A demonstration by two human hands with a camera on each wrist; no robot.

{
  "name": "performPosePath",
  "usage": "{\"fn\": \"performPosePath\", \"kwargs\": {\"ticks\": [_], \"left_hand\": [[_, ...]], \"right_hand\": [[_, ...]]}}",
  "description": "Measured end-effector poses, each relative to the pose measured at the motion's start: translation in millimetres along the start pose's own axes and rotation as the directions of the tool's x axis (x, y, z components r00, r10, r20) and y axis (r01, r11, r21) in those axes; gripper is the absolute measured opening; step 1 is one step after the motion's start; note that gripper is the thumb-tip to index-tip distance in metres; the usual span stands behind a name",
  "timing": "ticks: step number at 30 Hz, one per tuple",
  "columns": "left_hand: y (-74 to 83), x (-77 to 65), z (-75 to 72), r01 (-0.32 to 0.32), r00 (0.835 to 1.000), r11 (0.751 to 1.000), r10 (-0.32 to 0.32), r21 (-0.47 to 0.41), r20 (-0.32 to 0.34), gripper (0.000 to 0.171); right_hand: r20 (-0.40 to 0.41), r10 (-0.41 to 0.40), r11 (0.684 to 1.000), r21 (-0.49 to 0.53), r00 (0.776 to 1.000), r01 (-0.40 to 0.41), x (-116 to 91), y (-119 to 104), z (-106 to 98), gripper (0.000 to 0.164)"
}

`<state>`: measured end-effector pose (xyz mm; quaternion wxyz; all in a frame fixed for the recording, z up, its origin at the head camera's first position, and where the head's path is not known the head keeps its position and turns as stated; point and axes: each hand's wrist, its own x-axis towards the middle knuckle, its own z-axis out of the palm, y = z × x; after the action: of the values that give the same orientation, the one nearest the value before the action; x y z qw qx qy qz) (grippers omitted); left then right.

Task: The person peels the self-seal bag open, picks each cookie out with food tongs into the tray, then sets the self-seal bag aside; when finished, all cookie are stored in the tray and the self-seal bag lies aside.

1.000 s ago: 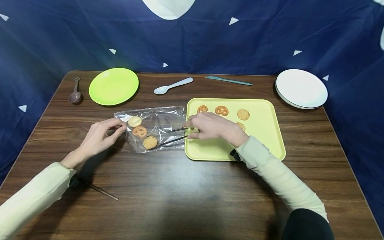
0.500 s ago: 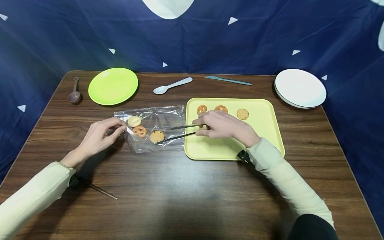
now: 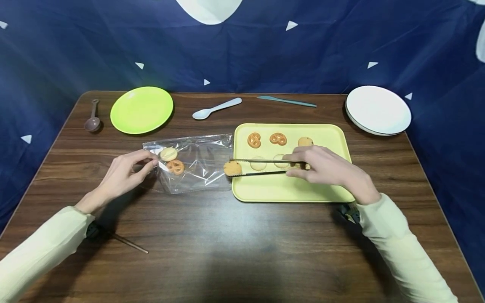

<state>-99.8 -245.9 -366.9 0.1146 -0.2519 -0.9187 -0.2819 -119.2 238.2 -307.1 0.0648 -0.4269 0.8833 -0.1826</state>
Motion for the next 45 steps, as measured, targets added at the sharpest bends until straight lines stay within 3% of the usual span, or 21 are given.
{"fn": "performPosePath", "kwargs": {"ticks": [13,21,28,33,38,45], "left_hand": [[2.2,1.7,-0.9,0.004,1.000,1.000,-0.004,0.007,0.000,0.008],[2.3,0.4,-1.3,0.005,1.000,1.000,-0.005,0.007,-0.002,0.010],[2.5,0.8,-1.5,0.008,1.000,1.000,-0.008,0.001,0.004,0.002],[1.8,1.3,-1.0,0.014,1.000,1.000,-0.014,-0.003,0.010,0.003],[1.3,1.9,-0.3,0.014,1.000,1.000,-0.014,-0.009,0.018,0.003],[1.0,0.7,0.0,0.016,1.000,1.000,-0.016,-0.007,0.004,0.004]], "right_hand": [[-0.005,0.131,0.991,-0.039,0.991,-0.131,-57.2,2.0,1.4,0.027],[0.017,0.187,0.982,-0.028,0.982,-0.186,-63.7,-0.3,-0.9,0.029],[0.018,0.224,0.975,0.003,0.974,-0.224,-65.3,0.1,-1.5,0.031],[0.004,0.215,0.973,0.082,0.977,-0.214,-68.9,0.8,-5.8,0.030],[0.013,0.234,0.963,0.132,0.972,-0.234,-58.5,-3.2,-6.8,0.030],[-0.039,0.164,0.984,0.072,0.986,-0.161,-10.9,-9.6,-0.5,0.031]]}}
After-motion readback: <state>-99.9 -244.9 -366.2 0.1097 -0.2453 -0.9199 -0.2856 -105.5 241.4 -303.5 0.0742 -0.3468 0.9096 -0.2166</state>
